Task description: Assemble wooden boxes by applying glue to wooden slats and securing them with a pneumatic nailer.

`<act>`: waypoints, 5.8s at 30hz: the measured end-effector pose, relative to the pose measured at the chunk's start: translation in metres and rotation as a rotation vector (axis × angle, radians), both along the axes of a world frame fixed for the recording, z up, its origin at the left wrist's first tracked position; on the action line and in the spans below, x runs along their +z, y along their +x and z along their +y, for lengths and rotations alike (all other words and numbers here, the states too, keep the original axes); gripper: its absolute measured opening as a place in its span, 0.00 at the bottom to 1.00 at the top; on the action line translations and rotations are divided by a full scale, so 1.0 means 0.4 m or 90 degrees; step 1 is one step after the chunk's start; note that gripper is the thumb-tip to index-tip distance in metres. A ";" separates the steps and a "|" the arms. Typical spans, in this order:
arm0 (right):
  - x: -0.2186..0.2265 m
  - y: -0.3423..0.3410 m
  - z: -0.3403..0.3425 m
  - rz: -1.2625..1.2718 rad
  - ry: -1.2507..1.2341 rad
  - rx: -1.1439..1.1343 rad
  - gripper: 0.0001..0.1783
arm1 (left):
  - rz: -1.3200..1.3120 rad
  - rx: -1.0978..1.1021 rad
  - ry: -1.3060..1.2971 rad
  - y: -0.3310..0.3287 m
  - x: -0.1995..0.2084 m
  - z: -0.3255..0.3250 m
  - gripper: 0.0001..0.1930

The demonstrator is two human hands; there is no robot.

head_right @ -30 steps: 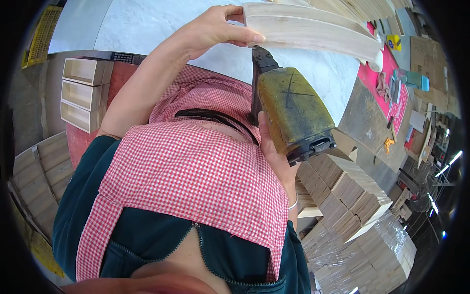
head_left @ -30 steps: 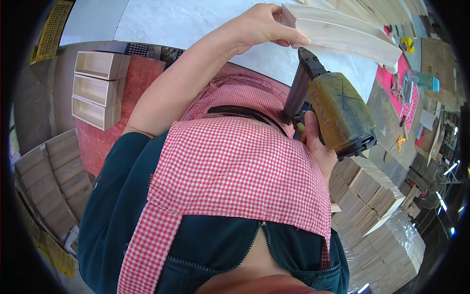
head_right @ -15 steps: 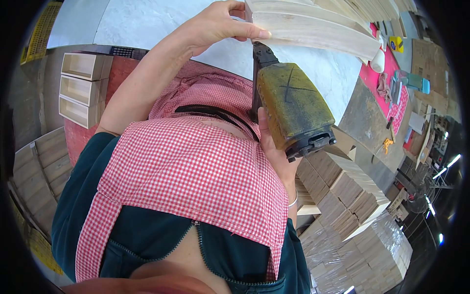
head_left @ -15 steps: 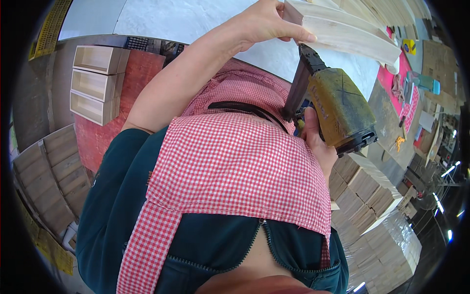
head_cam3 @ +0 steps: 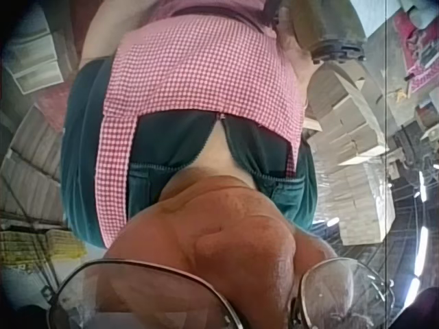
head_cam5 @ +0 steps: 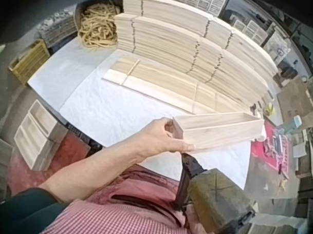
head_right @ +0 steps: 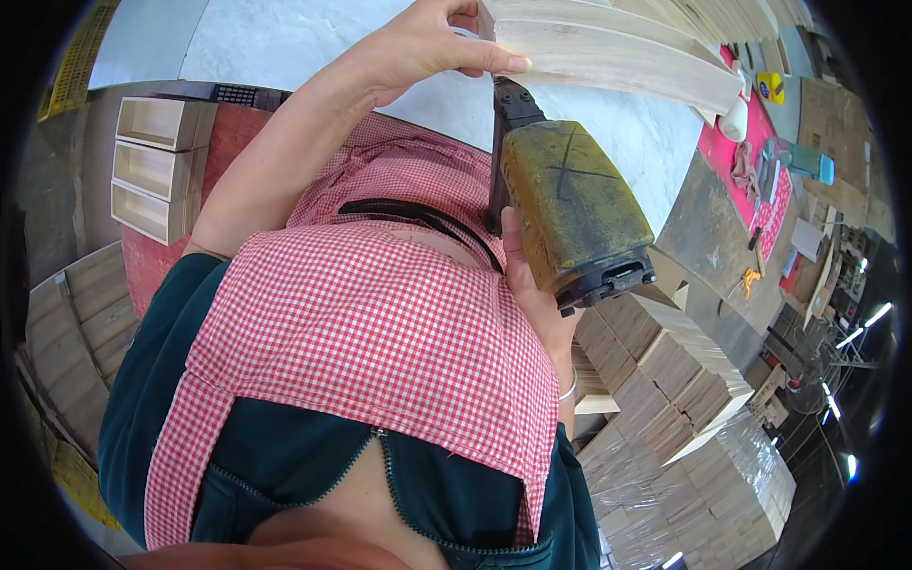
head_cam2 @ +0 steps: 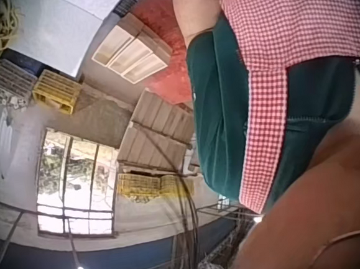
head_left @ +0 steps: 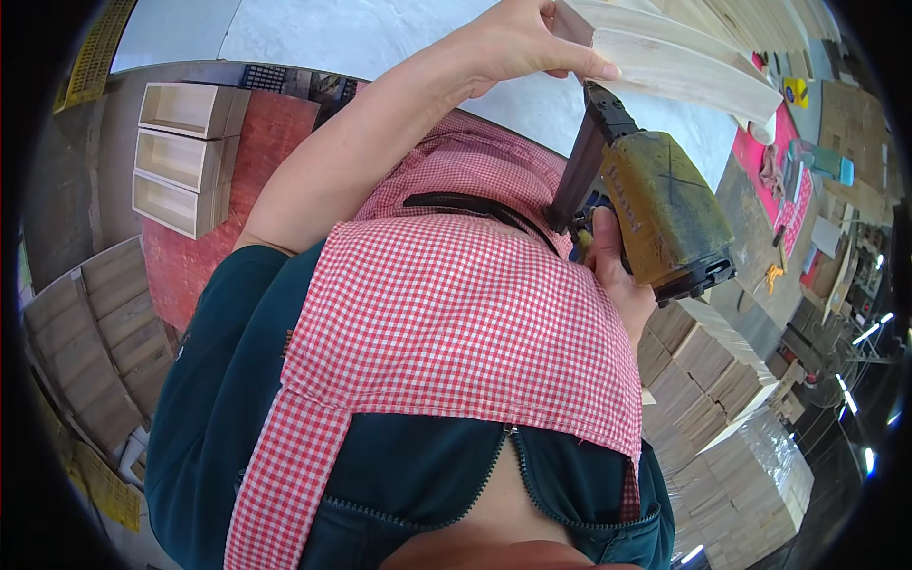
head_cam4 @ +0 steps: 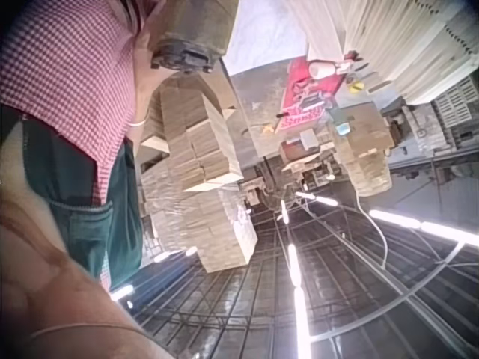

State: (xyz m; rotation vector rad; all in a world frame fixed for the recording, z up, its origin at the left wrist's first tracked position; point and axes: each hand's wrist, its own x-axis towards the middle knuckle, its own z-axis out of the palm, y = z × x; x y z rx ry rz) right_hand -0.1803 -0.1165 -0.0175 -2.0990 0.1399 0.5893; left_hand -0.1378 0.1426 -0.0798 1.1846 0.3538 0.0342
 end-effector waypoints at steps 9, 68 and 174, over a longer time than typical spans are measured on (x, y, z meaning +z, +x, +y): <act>0.018 -0.006 0.014 -0.008 -0.027 0.005 0.42 | -0.022 0.042 0.046 0.006 -0.016 -0.008 0.22; -0.187 0.444 -0.123 -0.134 0.050 0.018 0.27 | 0.238 -0.029 0.234 -0.211 0.011 0.167 0.19; -0.135 0.400 0.354 -0.610 0.227 0.283 0.32 | -0.313 0.042 1.010 -0.120 -0.210 -0.119 0.26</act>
